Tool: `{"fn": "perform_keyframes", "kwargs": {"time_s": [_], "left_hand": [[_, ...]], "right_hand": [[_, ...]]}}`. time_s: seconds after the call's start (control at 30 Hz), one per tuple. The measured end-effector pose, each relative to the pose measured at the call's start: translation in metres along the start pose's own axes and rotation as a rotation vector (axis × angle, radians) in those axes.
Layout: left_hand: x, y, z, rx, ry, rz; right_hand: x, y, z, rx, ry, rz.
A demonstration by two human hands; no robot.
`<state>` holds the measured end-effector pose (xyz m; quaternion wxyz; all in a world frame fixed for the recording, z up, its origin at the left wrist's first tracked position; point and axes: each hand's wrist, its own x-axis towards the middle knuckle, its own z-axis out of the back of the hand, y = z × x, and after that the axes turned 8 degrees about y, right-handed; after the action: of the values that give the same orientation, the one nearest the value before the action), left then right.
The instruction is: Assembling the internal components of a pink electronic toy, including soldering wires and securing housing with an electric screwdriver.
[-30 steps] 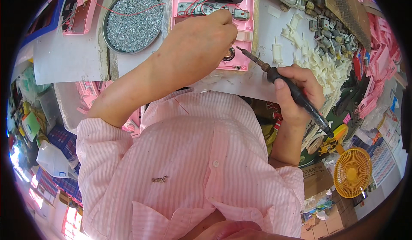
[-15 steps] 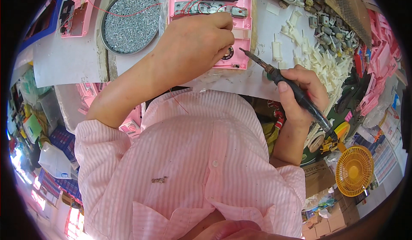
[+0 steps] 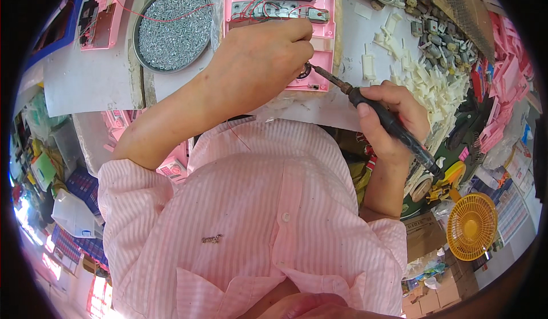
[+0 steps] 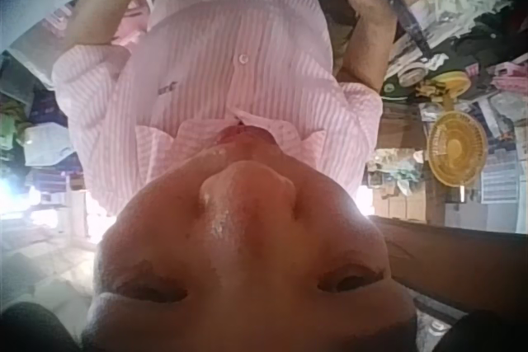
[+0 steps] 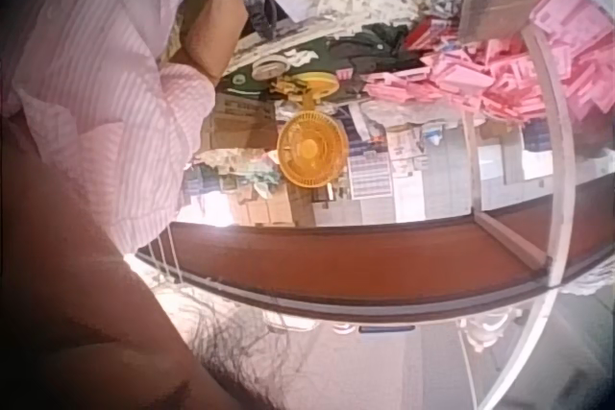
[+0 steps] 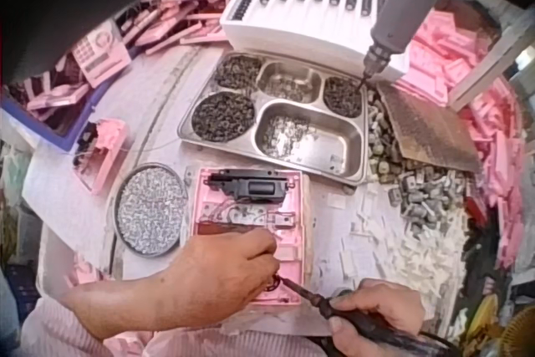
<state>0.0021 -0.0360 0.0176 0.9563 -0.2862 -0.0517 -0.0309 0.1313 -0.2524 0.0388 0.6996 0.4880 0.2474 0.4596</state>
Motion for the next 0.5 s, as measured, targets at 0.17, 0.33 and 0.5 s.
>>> {"fn": "perform_keyframes", "kwargs": {"time_s": [0.17, 0.33, 0.5], "left_hand": [[0.0, 0.0, 0.001, -0.003, 0.017, 0.007], [-0.006, 0.001, 0.0, 0.005, 0.027, 0.023], [0.002, 0.0, 0.002, 0.013, 0.046, 0.004]], "right_hand": [[-0.002, 0.003, 0.0, 0.014, -0.021, -0.069], [-0.027, 0.004, 0.02, 0.059, -0.222, -0.052], [-0.11, -0.007, 0.117, 0.061, -0.823, -0.122]]}}
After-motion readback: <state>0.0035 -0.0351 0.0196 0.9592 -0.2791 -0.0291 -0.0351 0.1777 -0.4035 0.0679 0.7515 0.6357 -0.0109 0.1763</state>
